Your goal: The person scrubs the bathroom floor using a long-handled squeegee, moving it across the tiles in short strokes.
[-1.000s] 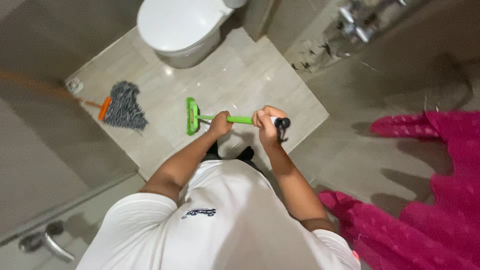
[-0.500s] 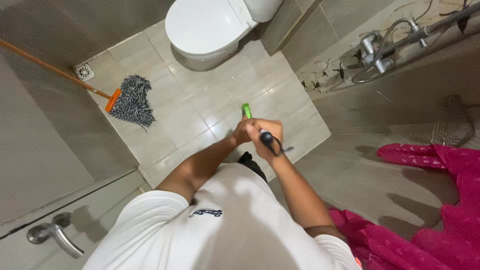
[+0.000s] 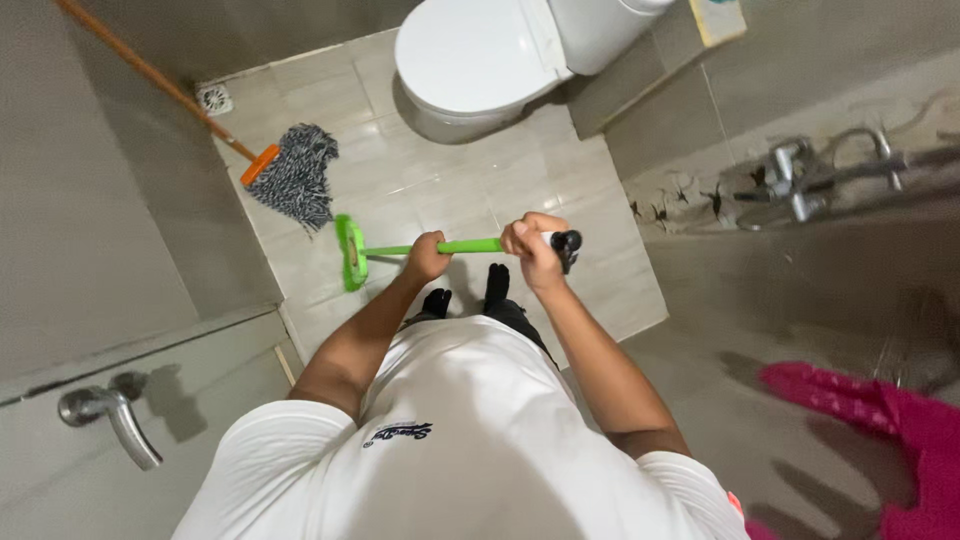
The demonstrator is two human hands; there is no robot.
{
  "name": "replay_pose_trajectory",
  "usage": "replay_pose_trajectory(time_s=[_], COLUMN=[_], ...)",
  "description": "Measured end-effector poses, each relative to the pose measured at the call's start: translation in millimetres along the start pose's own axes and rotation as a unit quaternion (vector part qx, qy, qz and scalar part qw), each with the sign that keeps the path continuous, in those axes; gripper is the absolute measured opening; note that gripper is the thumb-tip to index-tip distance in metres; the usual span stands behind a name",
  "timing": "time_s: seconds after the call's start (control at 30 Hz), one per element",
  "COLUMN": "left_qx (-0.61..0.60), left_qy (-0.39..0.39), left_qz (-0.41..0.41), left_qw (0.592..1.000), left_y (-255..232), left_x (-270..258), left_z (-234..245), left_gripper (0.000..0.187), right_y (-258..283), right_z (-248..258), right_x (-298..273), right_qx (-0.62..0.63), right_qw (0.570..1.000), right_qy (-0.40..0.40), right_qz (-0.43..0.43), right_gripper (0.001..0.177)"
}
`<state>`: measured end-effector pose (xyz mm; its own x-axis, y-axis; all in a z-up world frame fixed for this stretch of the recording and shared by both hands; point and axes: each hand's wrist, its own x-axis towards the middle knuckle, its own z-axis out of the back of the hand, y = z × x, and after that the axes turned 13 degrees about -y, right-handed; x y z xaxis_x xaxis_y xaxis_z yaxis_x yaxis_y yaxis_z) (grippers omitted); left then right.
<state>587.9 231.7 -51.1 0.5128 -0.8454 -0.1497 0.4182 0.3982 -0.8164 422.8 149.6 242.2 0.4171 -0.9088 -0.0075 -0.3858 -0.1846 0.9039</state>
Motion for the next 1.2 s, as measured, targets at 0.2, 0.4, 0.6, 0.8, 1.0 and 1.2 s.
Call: replay_pose_trajectory(time_s=[0.2,0.4,0.6,0.8,1.0,1.2], left_qx=[-0.209,-0.208,-0.094,0.142,0.045,-0.169], left_qy=[-0.013,0.124,-0.051,-0.150,-0.092,-0.049], left_qz=[-0.162,-0.255,-0.167,-0.017,0.008,-0.026], left_qw=[0.964,0.936,0.980,0.978,0.995,0.984], left_y=[-27.8,-84.3,-99.2,-60.7,-80.8,-158.4], left_x=[13.9,54.9,57.0,65.3,76.6,94.8], left_z=[-34.5,-74.2,-88.7,-58.2,-76.8,-141.7], left_gripper=[0.009,0.015,0.015,0.026,0.025,0.008], right_y=[4.8,38.8,79.4,33.7,37.3,104.2], right_z=[-5.9,-7.3,45.7,69.8,81.8,86.6], right_x=[5.7,24.7,72.3,116.3,128.1,133.5], right_qx=[-0.254,-0.276,-0.227,-0.072,-0.186,-0.320], right_qw=[0.963,0.944,0.968,0.985,0.971,0.925], right_qy=[0.038,0.110,0.100,0.124,0.137,0.196], right_qz=[0.079,0.141,0.040,-0.097,-0.066,0.055], right_gripper=[0.040,0.042,0.044,0.040,0.038,0.041])
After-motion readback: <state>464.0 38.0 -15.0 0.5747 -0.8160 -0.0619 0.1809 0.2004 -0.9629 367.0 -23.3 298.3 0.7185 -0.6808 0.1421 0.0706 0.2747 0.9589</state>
